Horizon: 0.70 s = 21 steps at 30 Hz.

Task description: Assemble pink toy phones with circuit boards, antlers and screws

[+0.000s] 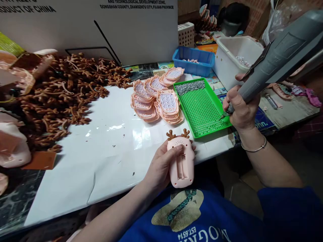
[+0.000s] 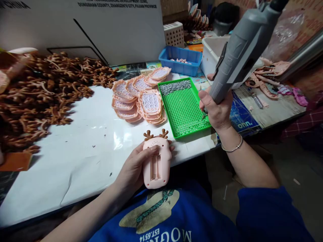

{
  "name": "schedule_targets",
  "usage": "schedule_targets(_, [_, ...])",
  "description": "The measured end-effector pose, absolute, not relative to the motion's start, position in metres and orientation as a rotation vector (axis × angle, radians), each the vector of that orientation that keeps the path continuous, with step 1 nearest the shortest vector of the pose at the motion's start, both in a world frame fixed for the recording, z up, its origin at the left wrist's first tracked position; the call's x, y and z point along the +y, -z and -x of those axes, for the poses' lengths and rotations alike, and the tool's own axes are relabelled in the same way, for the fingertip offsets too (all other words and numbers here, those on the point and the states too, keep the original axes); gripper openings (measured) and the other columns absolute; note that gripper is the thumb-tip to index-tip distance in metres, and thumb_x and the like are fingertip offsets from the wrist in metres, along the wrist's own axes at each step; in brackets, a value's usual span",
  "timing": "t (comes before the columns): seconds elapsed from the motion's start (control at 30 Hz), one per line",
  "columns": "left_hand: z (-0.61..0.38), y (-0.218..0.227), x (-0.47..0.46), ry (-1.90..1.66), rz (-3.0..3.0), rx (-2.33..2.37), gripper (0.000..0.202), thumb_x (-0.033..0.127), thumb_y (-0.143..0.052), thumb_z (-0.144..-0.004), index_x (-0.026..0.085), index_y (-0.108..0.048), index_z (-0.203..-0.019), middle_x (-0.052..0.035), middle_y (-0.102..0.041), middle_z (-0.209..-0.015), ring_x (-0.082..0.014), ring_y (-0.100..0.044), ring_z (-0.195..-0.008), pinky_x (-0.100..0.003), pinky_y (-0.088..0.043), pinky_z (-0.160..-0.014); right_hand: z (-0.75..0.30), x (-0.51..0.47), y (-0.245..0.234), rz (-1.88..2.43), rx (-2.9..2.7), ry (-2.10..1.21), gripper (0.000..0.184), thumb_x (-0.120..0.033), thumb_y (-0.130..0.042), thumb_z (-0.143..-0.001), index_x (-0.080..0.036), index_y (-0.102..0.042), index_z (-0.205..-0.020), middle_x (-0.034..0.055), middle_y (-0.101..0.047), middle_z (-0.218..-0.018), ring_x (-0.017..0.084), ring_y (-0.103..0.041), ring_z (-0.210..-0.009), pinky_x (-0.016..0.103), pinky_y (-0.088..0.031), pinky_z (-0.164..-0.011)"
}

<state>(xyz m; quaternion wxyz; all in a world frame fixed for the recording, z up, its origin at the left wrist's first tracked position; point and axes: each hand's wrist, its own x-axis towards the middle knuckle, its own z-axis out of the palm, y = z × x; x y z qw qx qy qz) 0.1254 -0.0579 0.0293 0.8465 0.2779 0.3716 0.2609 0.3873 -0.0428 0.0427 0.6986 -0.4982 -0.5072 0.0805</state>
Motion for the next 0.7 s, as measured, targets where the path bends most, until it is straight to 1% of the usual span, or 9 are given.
schedule_targets(0.17, [-0.126, -0.03, -0.058, -0.558, -0.571, 0.777, 0.036, 0.026, -0.08, -0.074, 0.013, -0.067, -0.105, -0.0119, -0.077, -0.091, -0.0194, -0.072, -0.073, -0.029, -0.06, -0.069, -0.388, -0.04, -0.037, 1.168, -1.108, -0.178, 0.044, -0.059, -0.071, -0.08, -0.033, -0.056, -0.112, -0.0082, -0.046, -0.059, 0.012, -0.045, -0.044, 0.031, -0.043, -0.049])
schedule_targets(0.23, [-0.126, -0.029, -0.058, -0.564, -0.571, 0.781, 0.036, 0.027, -0.081, -0.073, 0.013, -0.068, -0.104, -0.011, -0.077, -0.089, -0.0195, -0.071, -0.072, -0.029, -0.06, -0.068, -0.388, -0.04, -0.035, 1.201, -1.108, -0.157, 0.047, -0.063, -0.069, -0.08, -0.034, -0.055, -0.114, -0.0076, -0.046, -0.061, 0.012, -0.046, -0.044, 0.031, -0.043, -0.049])
schedule_targets(0.3, [-0.126, -0.028, -0.057, -0.568, -0.574, 0.789, 0.037, 0.028, -0.081, -0.073, 0.013, -0.068, -0.104, -0.0104, -0.076, -0.087, -0.0198, -0.071, -0.072, -0.029, -0.06, -0.068, -0.388, -0.04, -0.033, 1.205, -1.102, -0.137, 0.047, -0.065, -0.068, -0.08, -0.034, -0.055, -0.113, -0.0073, -0.046, -0.062, 0.012, -0.046, -0.045, 0.031, -0.043, -0.049])
schedule_targets(0.47, [-0.127, -0.027, -0.058, -0.586, -0.583, 0.792, 0.041, 0.029, -0.083, -0.07, 0.014, -0.065, -0.103, -0.0082, -0.075, -0.085, -0.0193, -0.071, -0.071, -0.028, -0.059, -0.066, -0.387, -0.04, -0.034, 1.148, -1.089, -0.167, 0.042, -0.059, -0.073, -0.078, -0.032, -0.056, -0.106, -0.0084, -0.047, -0.061, 0.011, -0.046, -0.043, 0.03, -0.043, -0.048])
schedule_targets(0.57, [-0.128, -0.026, -0.059, -0.606, -0.595, 0.785, 0.041, 0.029, -0.083, -0.072, 0.015, -0.063, -0.105, -0.0076, -0.075, -0.085, -0.0188, -0.071, -0.071, -0.028, -0.059, -0.066, -0.386, -0.04, -0.04, 1.125, -1.096, -0.177, 0.04, -0.055, -0.074, -0.078, -0.032, -0.056, -0.106, -0.0085, -0.049, -0.06, 0.012, -0.047, -0.043, 0.03, -0.041, -0.046])
schedule_targets(0.7, [-0.129, -0.023, -0.06, -0.621, -0.589, 0.751, 0.041, 0.03, -0.082, -0.072, 0.014, -0.063, -0.104, -0.0096, -0.076, -0.087, -0.0197, -0.071, -0.071, -0.03, -0.059, -0.066, -0.375, -0.043, -0.058, 1.066, -1.095, -0.178, 0.036, -0.047, -0.075, -0.08, -0.032, -0.058, -0.107, -0.0082, -0.049, -0.061, 0.011, -0.046, -0.043, 0.03, -0.041, -0.045])
